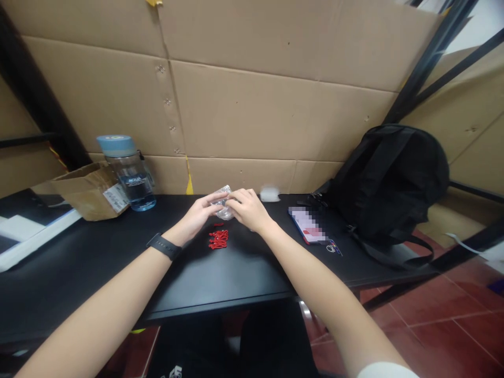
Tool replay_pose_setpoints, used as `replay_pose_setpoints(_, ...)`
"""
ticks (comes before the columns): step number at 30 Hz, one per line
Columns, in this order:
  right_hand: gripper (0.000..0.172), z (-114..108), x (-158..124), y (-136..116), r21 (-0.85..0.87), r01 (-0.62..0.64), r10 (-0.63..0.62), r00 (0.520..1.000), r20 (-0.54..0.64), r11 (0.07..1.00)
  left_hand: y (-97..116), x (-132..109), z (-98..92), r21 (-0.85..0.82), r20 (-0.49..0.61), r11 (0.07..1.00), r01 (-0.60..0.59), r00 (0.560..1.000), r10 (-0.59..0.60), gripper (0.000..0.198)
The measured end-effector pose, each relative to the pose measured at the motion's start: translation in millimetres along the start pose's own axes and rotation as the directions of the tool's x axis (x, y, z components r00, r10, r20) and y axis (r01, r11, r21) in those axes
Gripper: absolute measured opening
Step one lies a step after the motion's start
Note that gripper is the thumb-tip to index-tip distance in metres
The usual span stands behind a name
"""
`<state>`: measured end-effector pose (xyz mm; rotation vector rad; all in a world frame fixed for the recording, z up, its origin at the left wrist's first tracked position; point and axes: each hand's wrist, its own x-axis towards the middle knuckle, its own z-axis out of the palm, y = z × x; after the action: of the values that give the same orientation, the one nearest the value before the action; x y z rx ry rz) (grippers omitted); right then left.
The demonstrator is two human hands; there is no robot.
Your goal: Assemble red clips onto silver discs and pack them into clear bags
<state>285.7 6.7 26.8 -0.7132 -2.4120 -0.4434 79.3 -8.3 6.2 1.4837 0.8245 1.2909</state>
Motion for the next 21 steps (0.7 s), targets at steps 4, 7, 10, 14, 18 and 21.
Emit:
replay_pose_setpoints(4,0.023,4,-1,-3,-0.032,0.076,-0.076,0.997,0.019,0.997,-1,-1,5.4,0.047,0.044,0.999,-0.019,0.999,0.017,0.053)
replay_pose_setpoints(7,0.021,8,-1,-1,-0.075,0.063,-0.060,0.997,0.039,0.995,3,-3,8.3,0.156,0.089,0.985,-0.068,0.995,0.054,0.052)
replay_pose_setpoints(10,0.020,11,-2,14,-0.129,-0.048,0.051,0.998,0.022,0.990,6,-3,5.8,0.388,0.120,0.897,-0.211,0.977,0.178,0.048)
replay_pose_setpoints(14,0.026,7,-15,52,-0.150,-0.261,0.261,0.965,-0.024,0.953,3,-2,-8.5,0.763,0.175,0.563,-0.318,0.940,0.293,0.034)
replay_pose_setpoints(18,0.031,3,-37,91,-0.187,-0.504,0.519,0.854,0.042,0.843,-2,-1,-25.2,0.855,0.252,0.447,-0.262,0.964,0.082,0.020)
replay_pose_setpoints(21,0.033,5,-51,109,-0.217,-0.581,0.612,0.783,0.111,0.784,-4,0,-31.6,0.871,0.254,0.440,-0.217,0.967,-0.025,0.018)
